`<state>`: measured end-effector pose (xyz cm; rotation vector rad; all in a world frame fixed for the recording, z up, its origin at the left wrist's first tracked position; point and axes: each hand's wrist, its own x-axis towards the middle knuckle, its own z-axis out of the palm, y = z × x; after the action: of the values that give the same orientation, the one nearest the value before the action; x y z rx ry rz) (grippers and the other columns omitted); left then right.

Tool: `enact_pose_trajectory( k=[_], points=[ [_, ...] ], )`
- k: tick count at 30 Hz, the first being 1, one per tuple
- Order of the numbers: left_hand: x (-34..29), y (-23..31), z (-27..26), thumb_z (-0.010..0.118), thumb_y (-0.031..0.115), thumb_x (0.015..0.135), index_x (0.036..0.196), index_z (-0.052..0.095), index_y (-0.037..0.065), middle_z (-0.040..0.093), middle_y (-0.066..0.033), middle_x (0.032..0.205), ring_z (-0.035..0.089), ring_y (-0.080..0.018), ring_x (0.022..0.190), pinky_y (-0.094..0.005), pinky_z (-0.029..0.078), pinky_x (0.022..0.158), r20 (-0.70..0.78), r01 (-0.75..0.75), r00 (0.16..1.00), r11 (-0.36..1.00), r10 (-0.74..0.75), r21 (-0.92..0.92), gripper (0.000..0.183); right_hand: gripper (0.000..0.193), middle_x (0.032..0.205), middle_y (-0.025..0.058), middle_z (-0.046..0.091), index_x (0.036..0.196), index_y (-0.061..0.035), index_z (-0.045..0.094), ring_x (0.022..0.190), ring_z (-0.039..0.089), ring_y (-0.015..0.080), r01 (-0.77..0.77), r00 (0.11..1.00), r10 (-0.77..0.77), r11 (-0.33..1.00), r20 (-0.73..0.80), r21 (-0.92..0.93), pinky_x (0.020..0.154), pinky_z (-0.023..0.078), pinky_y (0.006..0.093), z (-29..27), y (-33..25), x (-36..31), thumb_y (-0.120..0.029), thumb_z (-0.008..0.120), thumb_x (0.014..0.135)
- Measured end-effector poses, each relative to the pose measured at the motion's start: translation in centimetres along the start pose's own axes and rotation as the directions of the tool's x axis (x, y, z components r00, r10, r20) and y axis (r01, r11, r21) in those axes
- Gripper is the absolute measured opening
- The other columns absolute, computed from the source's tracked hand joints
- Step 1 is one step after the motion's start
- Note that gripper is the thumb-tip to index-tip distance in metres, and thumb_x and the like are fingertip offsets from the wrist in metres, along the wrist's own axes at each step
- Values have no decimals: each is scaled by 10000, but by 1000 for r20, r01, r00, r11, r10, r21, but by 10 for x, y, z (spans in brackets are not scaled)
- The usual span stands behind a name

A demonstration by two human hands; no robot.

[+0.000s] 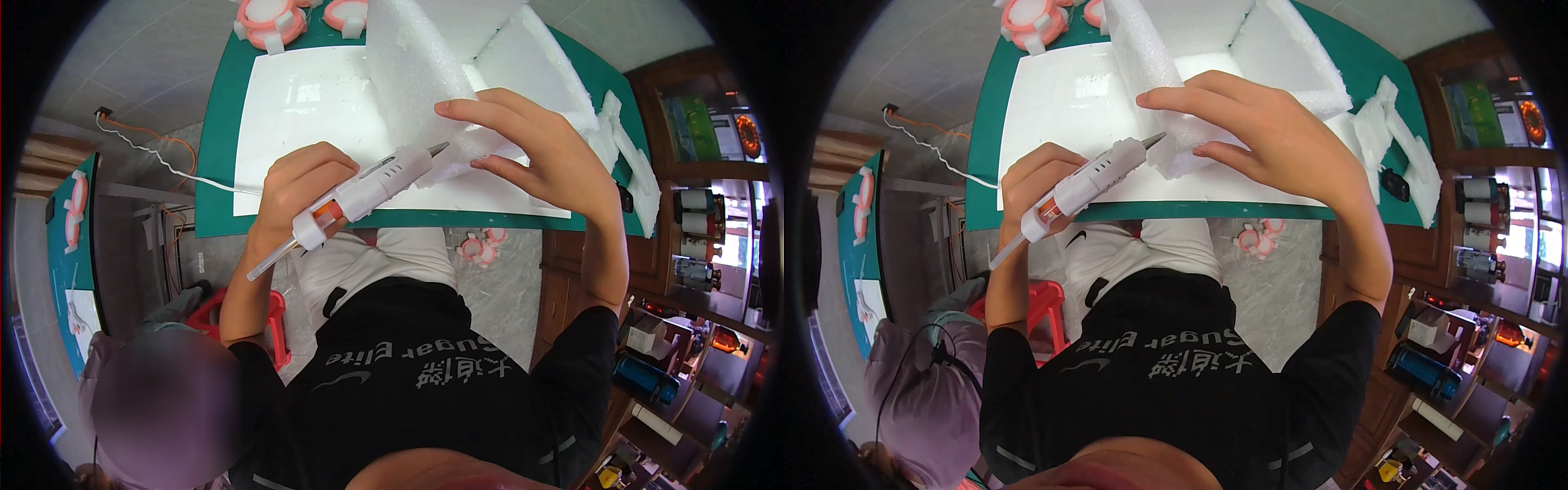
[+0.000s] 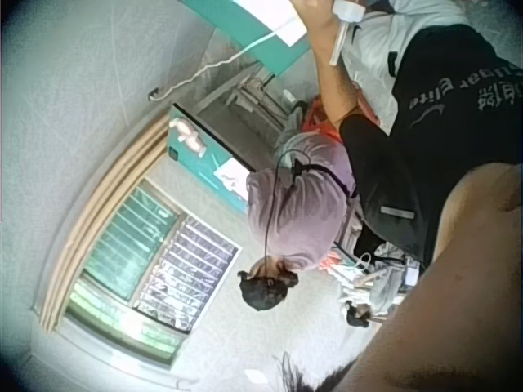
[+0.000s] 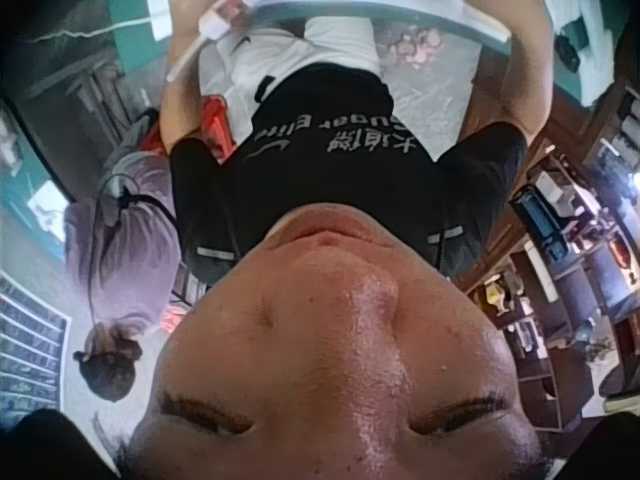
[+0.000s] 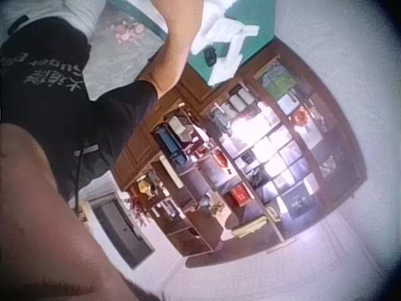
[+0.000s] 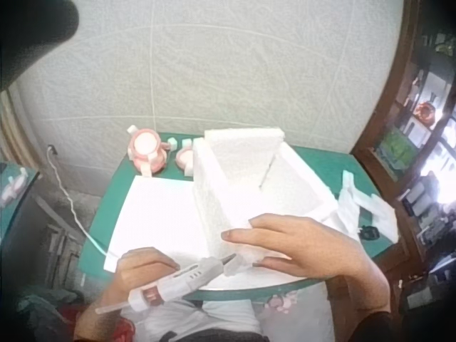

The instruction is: Assembling a small box out of foam pieces using a hot glue gun.

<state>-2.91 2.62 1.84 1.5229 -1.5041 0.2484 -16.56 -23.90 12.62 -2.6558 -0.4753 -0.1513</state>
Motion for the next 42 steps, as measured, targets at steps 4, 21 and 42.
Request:
enact_pose_trajectory(
  k=[4,21,42],
  points=[
    [0,-1,1,779,160,631,862,655,-21,662,-153,865,662,-288,700,-344,522,599,-8,-10,1000,1000,10,-8,319,620,1191,98,650,1405,-268,556,1021,651,319,-1,1000,1,1000,0,17,866,543,392,1,1,0,-58,704,841],
    [-3,-2,10,777,211,662,827,639,-26,659,-166,860,711,-324,852,-360,557,692,-59,-22,998,999,23,30,320,718,1285,129,615,1391,-217,585,1124,612,347,42,999,-42,999,-3,-9,910,552,415,-3,4,-1,-11,779,731],
    [-2,-5,14,717,149,643,776,605,4,582,-124,780,541,-270,648,-357,434,577,-57,-30,998,999,31,30,226,740,1378,132,540,1365,-261,614,1156,596,363,16,1000,-16,1000,-8,-20,923,556,418,-3,6,-1,26,787,705]
  ],
)
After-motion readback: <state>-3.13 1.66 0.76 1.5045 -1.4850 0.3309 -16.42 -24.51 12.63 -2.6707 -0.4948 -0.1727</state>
